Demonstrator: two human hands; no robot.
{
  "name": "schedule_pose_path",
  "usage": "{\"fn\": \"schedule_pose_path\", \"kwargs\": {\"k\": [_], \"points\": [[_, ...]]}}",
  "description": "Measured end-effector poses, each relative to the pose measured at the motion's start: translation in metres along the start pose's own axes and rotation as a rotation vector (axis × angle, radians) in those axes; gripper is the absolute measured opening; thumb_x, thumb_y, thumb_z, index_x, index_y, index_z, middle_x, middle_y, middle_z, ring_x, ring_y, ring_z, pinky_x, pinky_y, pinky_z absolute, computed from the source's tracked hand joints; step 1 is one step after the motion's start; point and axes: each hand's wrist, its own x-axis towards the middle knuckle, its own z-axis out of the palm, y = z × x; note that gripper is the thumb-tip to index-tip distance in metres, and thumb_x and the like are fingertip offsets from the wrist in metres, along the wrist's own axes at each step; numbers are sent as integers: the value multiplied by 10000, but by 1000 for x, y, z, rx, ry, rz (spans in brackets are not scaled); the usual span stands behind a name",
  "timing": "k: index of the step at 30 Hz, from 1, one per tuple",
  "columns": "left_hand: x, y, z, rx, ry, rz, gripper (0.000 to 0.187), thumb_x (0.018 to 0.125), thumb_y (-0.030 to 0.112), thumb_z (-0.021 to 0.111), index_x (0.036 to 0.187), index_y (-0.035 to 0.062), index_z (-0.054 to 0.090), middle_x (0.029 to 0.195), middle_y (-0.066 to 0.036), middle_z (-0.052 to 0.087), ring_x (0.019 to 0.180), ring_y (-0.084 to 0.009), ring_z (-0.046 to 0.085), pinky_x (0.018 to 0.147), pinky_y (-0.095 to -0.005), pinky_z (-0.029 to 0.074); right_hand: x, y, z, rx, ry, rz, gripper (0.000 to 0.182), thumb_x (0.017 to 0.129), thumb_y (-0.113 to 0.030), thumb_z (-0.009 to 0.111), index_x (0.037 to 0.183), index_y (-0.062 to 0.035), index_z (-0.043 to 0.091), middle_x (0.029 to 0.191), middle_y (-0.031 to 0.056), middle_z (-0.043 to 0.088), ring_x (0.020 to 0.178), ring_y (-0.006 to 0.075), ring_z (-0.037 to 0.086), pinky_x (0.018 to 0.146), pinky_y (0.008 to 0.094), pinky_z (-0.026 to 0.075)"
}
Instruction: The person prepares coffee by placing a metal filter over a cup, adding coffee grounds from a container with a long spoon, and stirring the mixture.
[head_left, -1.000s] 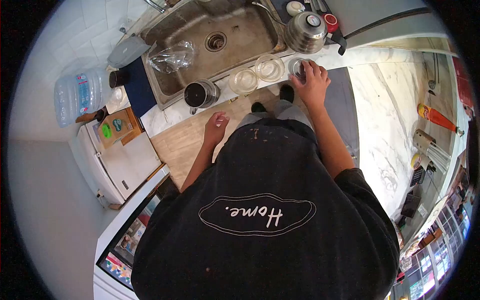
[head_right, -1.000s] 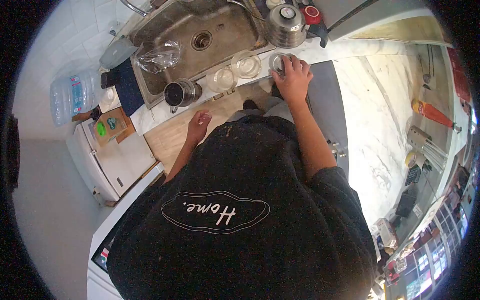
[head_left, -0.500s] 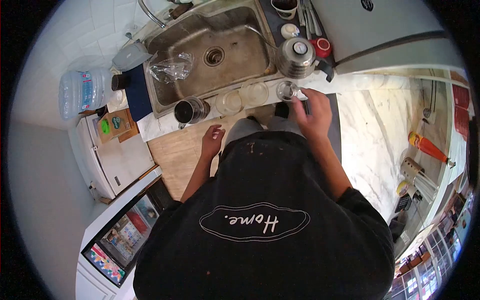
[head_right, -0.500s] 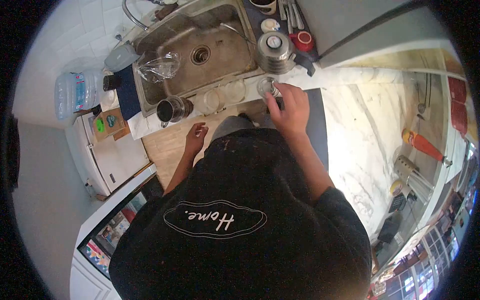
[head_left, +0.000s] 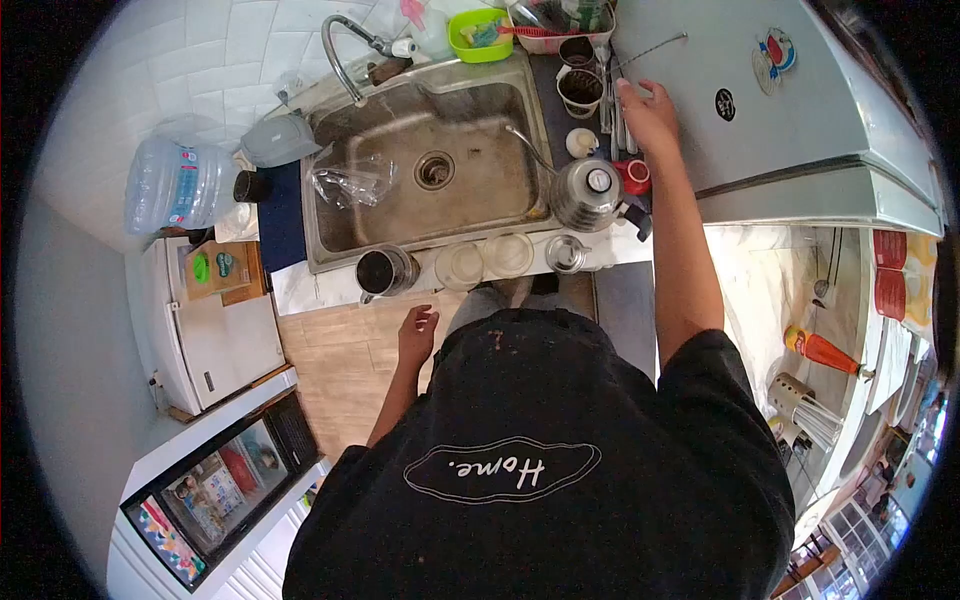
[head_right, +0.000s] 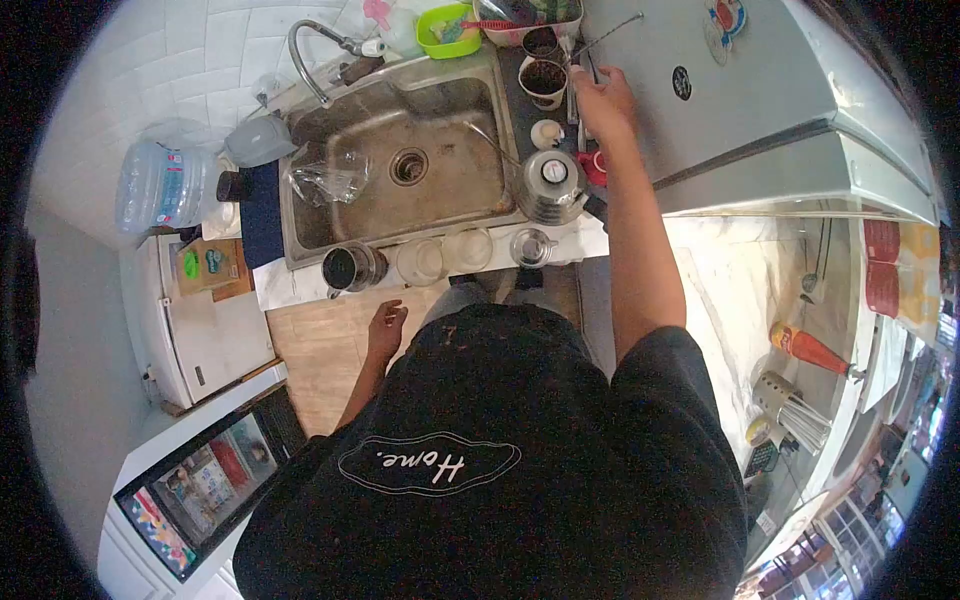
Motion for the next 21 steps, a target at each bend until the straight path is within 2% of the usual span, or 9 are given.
{"fn": "schedule_pose_path", "kwargs": {"k": [2, 4, 7, 11, 14, 17, 20, 21], "points": [[-3, -7, 3, -24, 5, -14, 359, 952, 287, 711, 1219, 50, 669, 1016, -140, 725, 946, -246, 686, 849, -385, 545, 18, -4, 9, 70, -74, 122, 679, 896, -477, 701, 1389, -30, 567, 1183, 216, 710, 1100, 313, 685, 948, 413, 519], [-7, -2, 4, -31, 7, -47, 363, 953, 290, 712, 1221, 49, 669, 1022, -142, 725, 950, -248, 686, 849, -386, 546, 50, 18, 31, -39, 39, 10, 640, 907, -451, 686, 1376, -27, 582, 1220, 227, 701, 1132, 336, 679, 964, 422, 512], [-11, -4, 6, -27, 7, -59, 363, 952, 292, 714, 1222, 52, 672, 1024, -138, 726, 948, -249, 684, 845, -382, 545, 60, 17, 41, -23, 63, -55, 544, 923, -417, 670, 1320, -46, 638, 1226, 222, 708, 1140, 357, 681, 977, 430, 509], [-13, -8, 7, -77, 24, -51, 366, 952, 293, 721, 1226, 54, 673, 1013, -127, 723, 909, -231, 676, 820, -371, 546, 75, 29, 51, 2, 62, -67, 387, 940, -383, 661, 1175, -83, 727, 1094, 192, 749, 1049, 360, 711, 934, 436, 523], [-12, -3, 3, -74, 52, -100, 360, 954, 284, 721, 1227, 53, 671, 1009, -119, 722, 901, -220, 672, 814, -364, 544, 32, -1, 34, -105, 35, -208, 331, 959, -364, 645, 1091, -76, 742, 1010, 198, 750, 975, 370, 718, 864, 450, 536], [-9, -5, 1, -73, 57, -118, 361, 955, 283, 719, 1228, 51, 667, 1008, -118, 723, 905, -219, 674, 814, -364, 542, 1, -11, 23, -131, 96, -353, 305, 979, -332, 630, 1048, -53, 734, 945, 197, 744, 897, 395, 715, 801, 464, 541], [-10, -1, 2, -67, 45, -102, 365, 954, 284, 718, 1227, 49, 665, 1008, -121, 723, 896, -214, 669, 816, -360, 539, -14, -7, 15, -129, 166, -480, 269, 987, -296, 633, 1035, -52, 734, 926, 175, 753, 874, 391, 718, 798, 463, 545], [-8, -3, 4, -68, 44, -97, 367, 954, 287, 718, 1228, 50, 665, 1007, -120, 723, 898, -214, 669, 819, -360, 538, -21, -8, 11, -145, 195, -505, 254, 992, -276, 634, 1043, -48, 734, 924, 151, 762, 862, 353, 731, 787, 433, 551]]}}
